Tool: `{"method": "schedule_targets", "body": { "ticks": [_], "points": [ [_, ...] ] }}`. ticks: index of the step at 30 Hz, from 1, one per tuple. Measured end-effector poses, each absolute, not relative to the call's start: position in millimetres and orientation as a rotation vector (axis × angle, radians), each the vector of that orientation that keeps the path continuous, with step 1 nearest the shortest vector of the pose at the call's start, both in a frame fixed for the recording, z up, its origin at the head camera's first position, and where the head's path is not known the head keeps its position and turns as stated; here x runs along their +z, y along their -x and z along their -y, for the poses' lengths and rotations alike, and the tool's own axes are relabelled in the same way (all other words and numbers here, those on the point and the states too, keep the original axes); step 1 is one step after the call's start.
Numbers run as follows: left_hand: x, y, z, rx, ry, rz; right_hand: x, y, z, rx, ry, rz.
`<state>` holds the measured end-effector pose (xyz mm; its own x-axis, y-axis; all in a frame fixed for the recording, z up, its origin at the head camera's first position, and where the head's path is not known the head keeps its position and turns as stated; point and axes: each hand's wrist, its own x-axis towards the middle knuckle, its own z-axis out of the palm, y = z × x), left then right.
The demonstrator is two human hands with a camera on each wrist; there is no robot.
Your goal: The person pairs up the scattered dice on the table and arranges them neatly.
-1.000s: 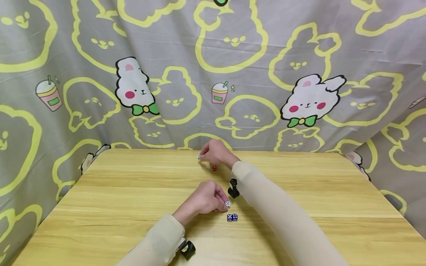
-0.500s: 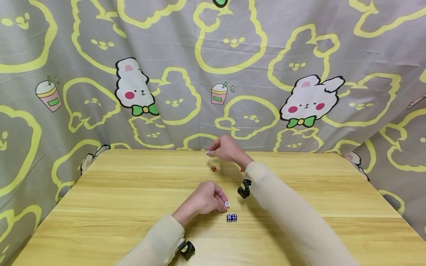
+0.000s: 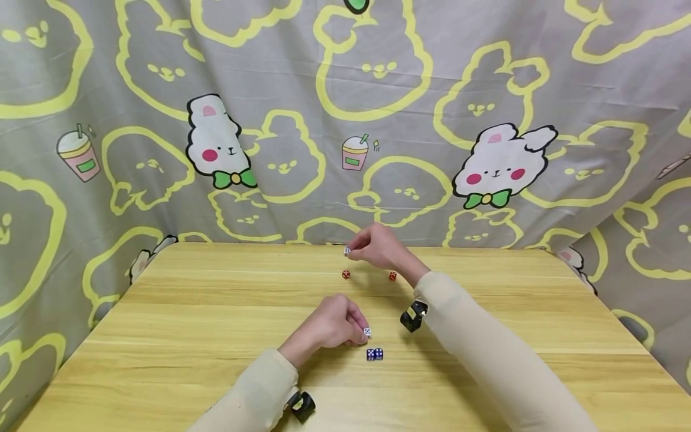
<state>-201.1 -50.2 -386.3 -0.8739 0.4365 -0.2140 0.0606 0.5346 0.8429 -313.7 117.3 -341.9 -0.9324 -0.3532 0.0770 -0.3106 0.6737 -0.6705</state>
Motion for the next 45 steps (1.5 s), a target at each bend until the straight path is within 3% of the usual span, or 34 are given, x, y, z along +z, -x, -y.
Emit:
{"method": "schedule_targets", "body": {
  "ticks": [31,45],
  "points": [
    [-387.3,199.0,48.0,1.287,-0.397,-2.394,-361.7,240.5,-167.6,-1.117,0.388,-2.823],
    [-387.1,198.7,47.4,1.283,-0.393,-2.396,-373.7,208.5,-168.9,-1.175,0.314,-2.613]
  ]
}}
